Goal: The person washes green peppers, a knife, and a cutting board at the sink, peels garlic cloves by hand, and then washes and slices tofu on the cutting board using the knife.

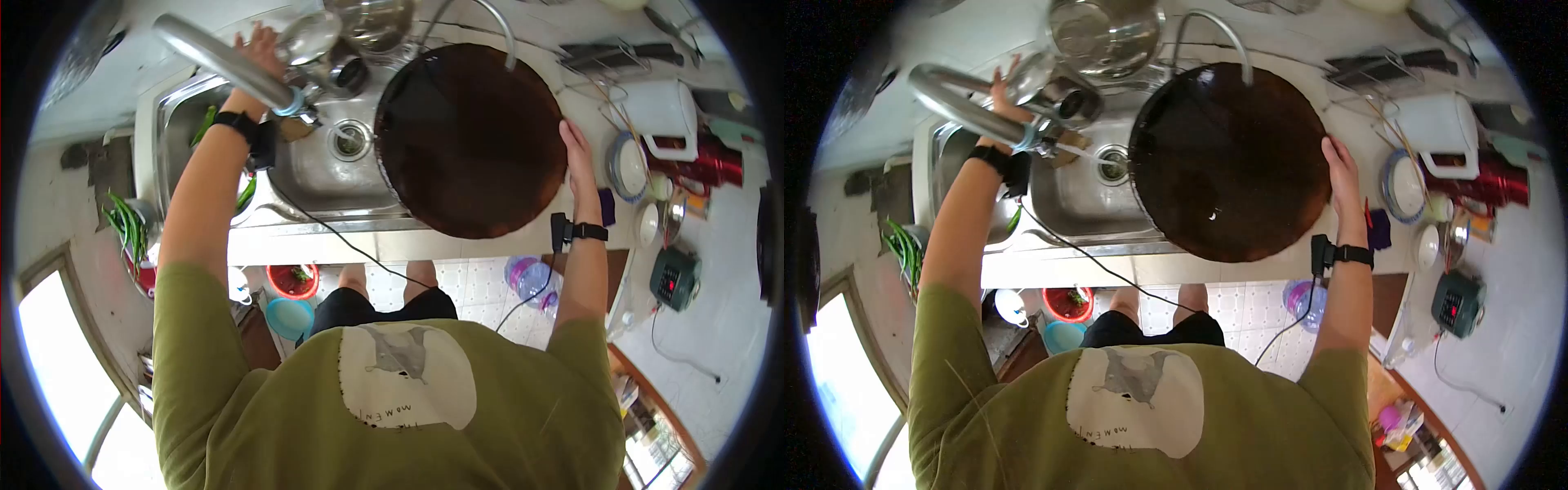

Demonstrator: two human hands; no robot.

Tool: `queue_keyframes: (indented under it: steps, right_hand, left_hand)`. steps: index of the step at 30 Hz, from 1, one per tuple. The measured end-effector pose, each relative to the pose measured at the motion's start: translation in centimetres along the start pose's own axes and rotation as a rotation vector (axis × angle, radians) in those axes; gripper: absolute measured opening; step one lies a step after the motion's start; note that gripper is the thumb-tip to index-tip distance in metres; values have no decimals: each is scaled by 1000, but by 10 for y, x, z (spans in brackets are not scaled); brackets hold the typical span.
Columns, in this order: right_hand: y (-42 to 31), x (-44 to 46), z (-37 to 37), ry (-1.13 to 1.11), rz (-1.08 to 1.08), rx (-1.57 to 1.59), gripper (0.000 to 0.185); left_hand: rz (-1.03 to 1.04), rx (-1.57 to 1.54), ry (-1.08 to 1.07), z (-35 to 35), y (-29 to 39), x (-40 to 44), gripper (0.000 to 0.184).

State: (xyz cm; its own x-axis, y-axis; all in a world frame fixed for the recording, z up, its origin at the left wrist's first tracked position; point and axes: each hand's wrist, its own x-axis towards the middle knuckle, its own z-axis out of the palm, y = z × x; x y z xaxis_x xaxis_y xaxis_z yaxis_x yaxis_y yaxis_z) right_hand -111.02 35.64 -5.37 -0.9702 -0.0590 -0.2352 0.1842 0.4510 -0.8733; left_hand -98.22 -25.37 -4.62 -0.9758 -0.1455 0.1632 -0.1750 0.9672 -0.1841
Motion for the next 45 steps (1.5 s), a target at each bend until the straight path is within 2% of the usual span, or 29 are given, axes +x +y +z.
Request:
queue_keyframes:
  steps: [3, 5, 7, 9, 11, 12, 15, 16, 19, 20, 22, 23, 25, 26, 27, 29, 31, 34, 37, 42, 45]
  right_hand:
    - [37, -11, -34, 213, -78, 139, 47]
    - [48, -46, -60, 425, -91, 110, 33]
    - [88, -72, -99, 690, -96, 14, 31]
    - [126, -94, -143, 785, -96, 1, 29]
    - [133, -115, -167, 828, 199, -418, 31]
    - [136, -117, -171, 837, 207, -413, 31]
    - [139, -114, -167, 593, 107, -691, 46]
    - [143, -109, -159, 553, 59, -633, 51]
    - [154, -96, -143, 575, 64, -733, 50]
    - [155, -88, -143, 581, 65, -726, 50]
    - [156, -78, -150, 417, -6, -498, 49]
    - [144, -78, -154, 418, -8, -498, 49]
    - [107, -78, -163, 581, -49, -429, 45]
    - [110, -78, -168, 659, -163, -560, 45]
    - [115, -81, -171, 652, -169, -558, 45]
    - [137, -99, -168, 564, -99, -1042, 47]
    - [158, -130, -144, 458, -184, -1026, 53]
    - [142, -163, -105, 334, -272, -890, 58]
    - [114, -158, -80, 205, -494, -825, 60]
    - [123, -54, -96, 398, -558, -902, 57]
    - [115, -36, -98, 351, -535, -971, 50]
  left_hand:
    - [14, -37, -3, 10, -9, -3, 54]
    - [12, -55, -19, 19, -14, -3, 52]
    - [5, -69, -30, 24, -13, -4, 50]
    - [-11, -82, -42, 27, -15, -10, 49]
    - [-31, -105, -32, 22, -11, -20, 47]
    - [-42, -125, -24, 19, -7, -28, 47]
    - [-59, -233, 20, 0, 18, -60, 45]
    - [-55, -288, 34, -10, 34, -73, 44]
    - [7, -468, 56, -47, 116, -111, 43]
    - [46, -522, 63, -62, 147, -122, 42]
    - [128, -619, 64, -86, 198, -142, 41]
    - [149, -697, 50, -95, 220, -150, 43]
    - [110, -723, -92, -125, 257, -154, 44]
    - [119, -756, -87, -137, 269, -153, 43]
    - [110, -754, -86, -138, 278, -154, 43]
    - [80, -801, -9, -138, 290, -155, 44]
    - [35, -824, -22, -137, 297, -162, 46]
    - [-36, -832, -23, -140, 303, -183, 45]
    - [-74, -856, 11, -141, 304, -194, 43]
    - [11, -829, 61, -162, 285, -182, 41]
    - [111, -794, 135, -168, 256, -157, 31]
